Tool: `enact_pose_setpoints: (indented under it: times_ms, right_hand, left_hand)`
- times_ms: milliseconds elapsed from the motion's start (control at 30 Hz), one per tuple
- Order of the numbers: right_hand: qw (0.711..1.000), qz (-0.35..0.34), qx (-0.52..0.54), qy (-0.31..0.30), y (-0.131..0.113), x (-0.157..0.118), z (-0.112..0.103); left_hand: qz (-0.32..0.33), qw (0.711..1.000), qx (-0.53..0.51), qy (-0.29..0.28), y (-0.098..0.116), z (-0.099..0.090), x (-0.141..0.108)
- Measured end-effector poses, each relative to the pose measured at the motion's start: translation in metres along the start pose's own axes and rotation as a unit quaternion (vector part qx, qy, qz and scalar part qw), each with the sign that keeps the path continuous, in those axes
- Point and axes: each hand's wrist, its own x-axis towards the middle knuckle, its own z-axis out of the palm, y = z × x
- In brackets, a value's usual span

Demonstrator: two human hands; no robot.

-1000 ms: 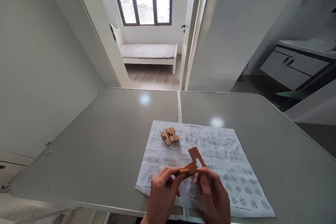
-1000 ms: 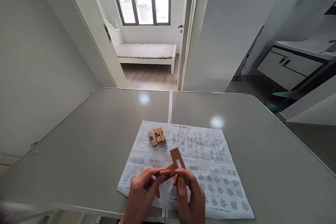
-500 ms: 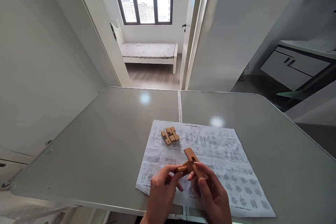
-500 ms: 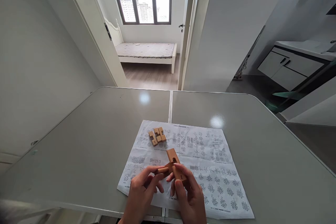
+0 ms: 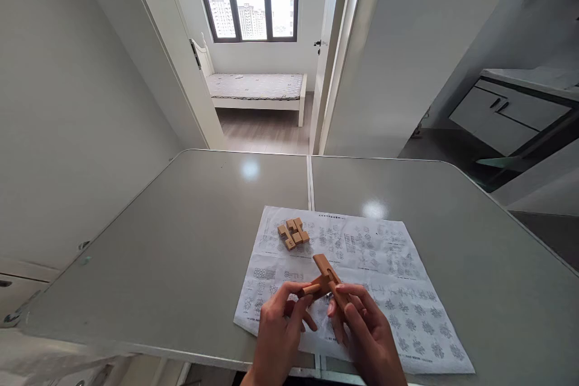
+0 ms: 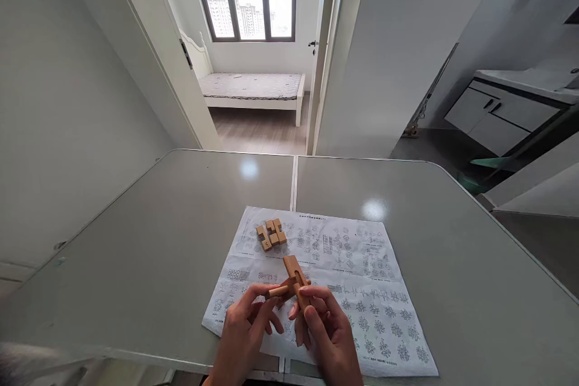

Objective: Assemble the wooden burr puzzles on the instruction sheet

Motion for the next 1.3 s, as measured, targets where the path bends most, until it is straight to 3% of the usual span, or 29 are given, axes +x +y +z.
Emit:
enact_pose_setpoints:
  times_ms: [233, 733, 867, 1067, 1300]
  right_hand:
    - [0.995, 0.053, 0.000, -0.084, -0.004, 0.001, -0.003]
    - [0.992, 0.071, -0.030, -0.101, -0.016, -0.007, 0.009]
    - [0.986, 0.025, -0.134, -0.097, -0.010, -0.011, 0.010]
    - [0.939, -0.090, -0.328, -0.060, -0.002, -0.019, 0.014]
    - [0.892, -0.198, -0.359, -0.192, -0.013, -0.005, 0.019]
  left_hand:
    - [0.007, 0.999, -0.033, 0.003, 0.007, 0.001, 0.000]
    - [0.015, 0.999, -0.037, -0.009, 0.004, 0.001, -0.001]
    - [0.030, 0.999, -0.042, -0.014, 0.007, -0.002, -0.003]
    - [0.037, 0.994, -0.103, -0.008, 0.013, -0.005, -0.005]
    - [-0.057, 0.980, -0.189, 0.023, 0.021, -0.003, -0.005]
